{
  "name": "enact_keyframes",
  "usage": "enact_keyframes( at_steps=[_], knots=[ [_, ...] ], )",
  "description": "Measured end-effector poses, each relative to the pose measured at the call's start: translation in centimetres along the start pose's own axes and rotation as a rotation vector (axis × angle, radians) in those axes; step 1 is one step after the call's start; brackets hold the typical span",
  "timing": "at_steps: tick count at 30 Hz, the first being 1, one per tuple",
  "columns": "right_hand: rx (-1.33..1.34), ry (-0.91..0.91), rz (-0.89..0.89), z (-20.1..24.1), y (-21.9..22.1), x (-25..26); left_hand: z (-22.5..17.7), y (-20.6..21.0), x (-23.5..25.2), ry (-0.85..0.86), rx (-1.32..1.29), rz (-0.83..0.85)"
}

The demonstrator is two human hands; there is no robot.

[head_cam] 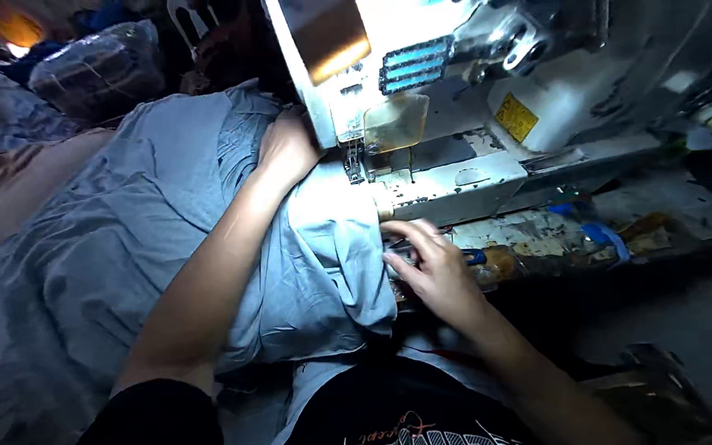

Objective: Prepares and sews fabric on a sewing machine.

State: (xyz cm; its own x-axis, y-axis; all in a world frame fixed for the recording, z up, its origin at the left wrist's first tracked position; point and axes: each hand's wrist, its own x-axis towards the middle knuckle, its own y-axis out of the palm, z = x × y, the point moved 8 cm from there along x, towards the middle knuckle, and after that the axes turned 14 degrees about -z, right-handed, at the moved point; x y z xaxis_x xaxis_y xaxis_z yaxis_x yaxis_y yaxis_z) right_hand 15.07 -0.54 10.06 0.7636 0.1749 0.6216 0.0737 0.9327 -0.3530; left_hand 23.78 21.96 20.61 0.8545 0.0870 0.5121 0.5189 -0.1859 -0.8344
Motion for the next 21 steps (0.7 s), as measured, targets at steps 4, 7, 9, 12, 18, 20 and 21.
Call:
enact_keyframes(
  at_steps=[4,7,9,12,18,20,21],
  knots=[
    [0.407,-0.053,-0.198,2.6,-1.3,-0.8,-4.0,-4.5,-9.6,0.288,-0.303,0.001],
    [0.676,-0.003,0.022,5.0,3.7,-0.3,-5.0,-1.5,-15.4,0.389,0.093,0.546],
    [0.747,0.149,0.33,5.9,7.3,-1.1,-4.2,-3.7,-15.6,0.445,0.105,0.481],
    [0.609,0.384,0.703,5.4,9.9,-4.3,-1.1,-11.8,-14.0,0.44,0.092,0.245],
    [0.565,0.397,0.669,5.3,8.1,-5.4,-1.7,-10.1,-14.3,0.448,-0.177,0.159],
    [0.718,0.479,0.672,5.3,7.6,-5.7,-4.2,-4.2,-16.8,0.458,-0.314,0.56],
    [0.793,0.564,0.696,5.0,7.3,-6.1,-4.7,-2.1,-17.7,0.436,-0.312,0.757]
  ],
)
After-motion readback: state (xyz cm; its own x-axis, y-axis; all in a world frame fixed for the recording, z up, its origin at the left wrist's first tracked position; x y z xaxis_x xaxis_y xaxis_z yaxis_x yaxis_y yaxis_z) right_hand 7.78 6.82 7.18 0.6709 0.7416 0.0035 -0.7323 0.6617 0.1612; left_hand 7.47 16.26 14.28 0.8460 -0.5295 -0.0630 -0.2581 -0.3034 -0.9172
